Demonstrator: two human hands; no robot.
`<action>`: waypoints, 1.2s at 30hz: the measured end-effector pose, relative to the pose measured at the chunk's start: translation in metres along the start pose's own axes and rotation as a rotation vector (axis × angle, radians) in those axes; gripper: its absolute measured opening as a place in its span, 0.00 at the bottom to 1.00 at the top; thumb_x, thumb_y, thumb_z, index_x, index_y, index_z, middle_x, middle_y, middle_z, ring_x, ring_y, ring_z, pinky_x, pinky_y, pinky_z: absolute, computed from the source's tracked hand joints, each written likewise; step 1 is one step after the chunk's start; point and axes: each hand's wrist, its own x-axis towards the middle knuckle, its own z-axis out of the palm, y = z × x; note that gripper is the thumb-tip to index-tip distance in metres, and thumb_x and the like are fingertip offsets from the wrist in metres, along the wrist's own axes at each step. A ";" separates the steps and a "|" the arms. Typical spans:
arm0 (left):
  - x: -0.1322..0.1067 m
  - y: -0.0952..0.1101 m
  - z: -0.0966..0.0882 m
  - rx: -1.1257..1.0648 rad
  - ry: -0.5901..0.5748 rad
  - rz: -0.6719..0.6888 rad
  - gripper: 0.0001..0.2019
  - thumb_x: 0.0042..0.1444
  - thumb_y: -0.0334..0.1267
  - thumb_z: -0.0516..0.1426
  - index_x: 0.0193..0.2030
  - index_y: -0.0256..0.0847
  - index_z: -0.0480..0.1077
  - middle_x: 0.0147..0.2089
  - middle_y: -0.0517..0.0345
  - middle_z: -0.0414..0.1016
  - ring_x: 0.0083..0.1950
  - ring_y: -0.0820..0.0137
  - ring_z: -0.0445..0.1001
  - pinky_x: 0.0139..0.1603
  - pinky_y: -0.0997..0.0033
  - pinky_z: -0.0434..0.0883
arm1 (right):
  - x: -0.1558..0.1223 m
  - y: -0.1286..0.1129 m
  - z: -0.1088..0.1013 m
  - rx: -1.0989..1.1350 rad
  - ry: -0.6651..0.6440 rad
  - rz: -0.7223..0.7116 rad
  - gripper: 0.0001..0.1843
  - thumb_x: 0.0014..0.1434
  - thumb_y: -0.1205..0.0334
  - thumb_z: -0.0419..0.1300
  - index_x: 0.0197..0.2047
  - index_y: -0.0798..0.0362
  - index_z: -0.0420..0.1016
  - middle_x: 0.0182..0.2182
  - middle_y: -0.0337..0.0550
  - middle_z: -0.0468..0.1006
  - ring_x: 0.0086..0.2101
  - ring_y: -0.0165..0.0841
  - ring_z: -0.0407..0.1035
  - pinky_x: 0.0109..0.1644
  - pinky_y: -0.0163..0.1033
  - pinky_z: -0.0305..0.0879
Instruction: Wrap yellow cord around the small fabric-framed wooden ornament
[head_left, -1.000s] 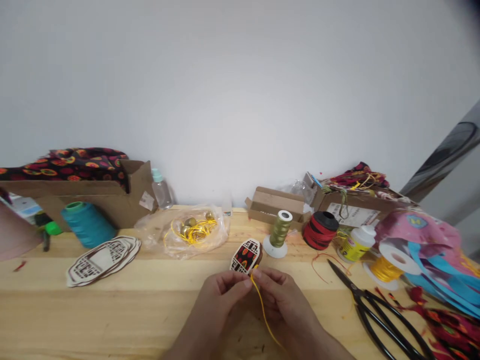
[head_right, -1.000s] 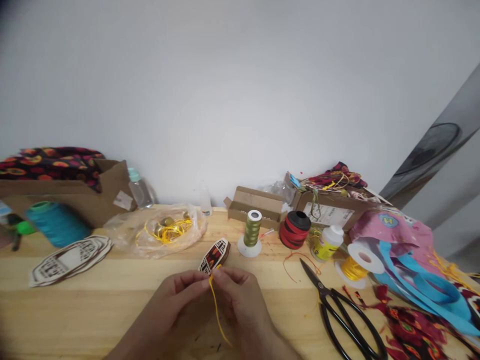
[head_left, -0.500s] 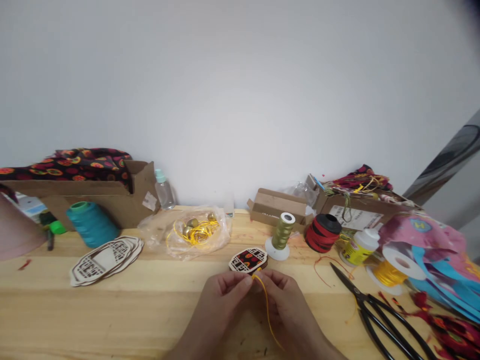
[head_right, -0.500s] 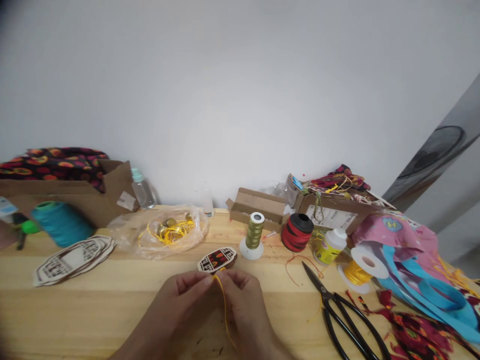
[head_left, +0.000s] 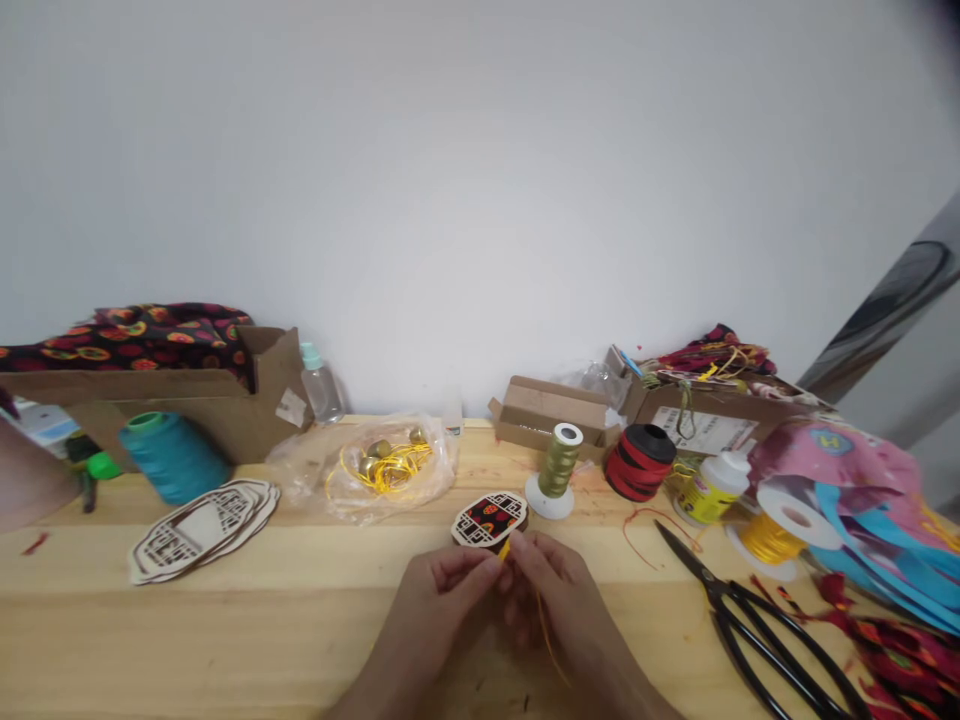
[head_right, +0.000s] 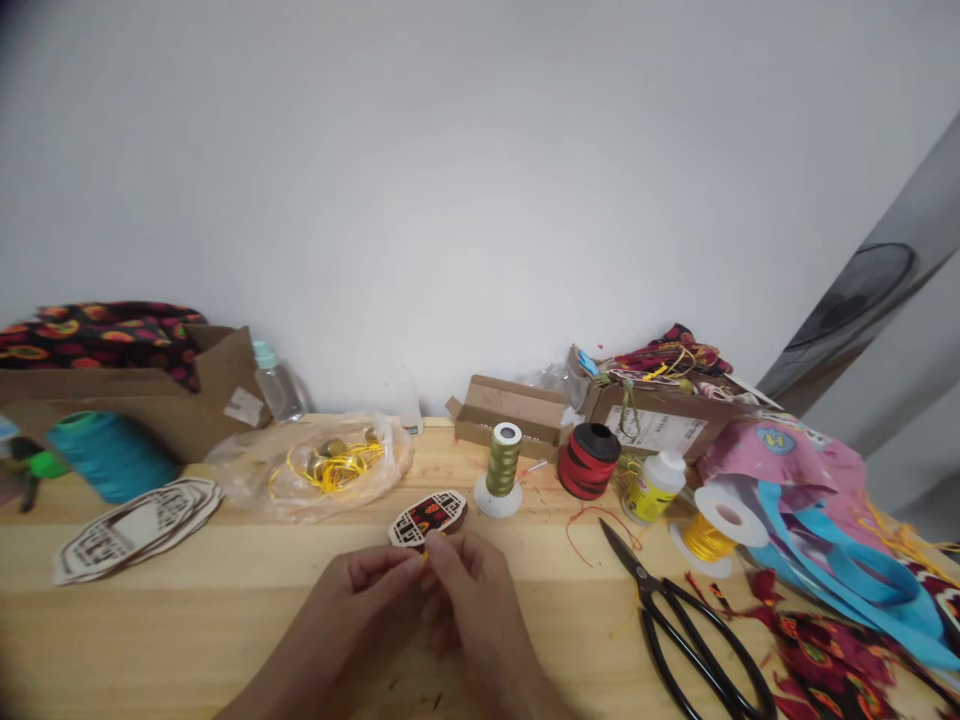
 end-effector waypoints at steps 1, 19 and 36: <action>0.000 0.000 0.000 0.021 0.009 -0.005 0.09 0.46 0.39 0.56 0.27 0.36 0.74 0.23 0.60 0.76 0.28 0.72 0.69 0.31 0.77 0.63 | 0.000 -0.003 -0.001 -0.087 0.002 -0.033 0.18 0.46 0.48 0.55 0.22 0.57 0.66 0.13 0.33 0.64 0.12 0.22 0.54 0.14 0.27 0.48; -0.006 0.007 0.000 0.310 -0.016 0.124 0.11 0.46 0.40 0.55 0.24 0.39 0.76 0.26 0.60 0.77 0.29 0.66 0.68 0.30 0.74 0.62 | 0.000 -0.009 -0.017 -0.736 0.148 -0.441 0.11 0.51 0.59 0.54 0.26 0.53 0.75 0.22 0.41 0.74 0.24 0.31 0.65 0.27 0.33 0.56; -0.007 0.010 0.004 0.380 -0.058 0.122 0.14 0.49 0.42 0.51 0.34 0.38 0.75 0.25 0.59 0.75 0.30 0.67 0.67 0.30 0.74 0.61 | -0.003 -0.012 -0.014 -0.682 0.053 -0.486 0.09 0.50 0.62 0.55 0.25 0.53 0.75 0.20 0.39 0.73 0.22 0.28 0.64 0.24 0.30 0.56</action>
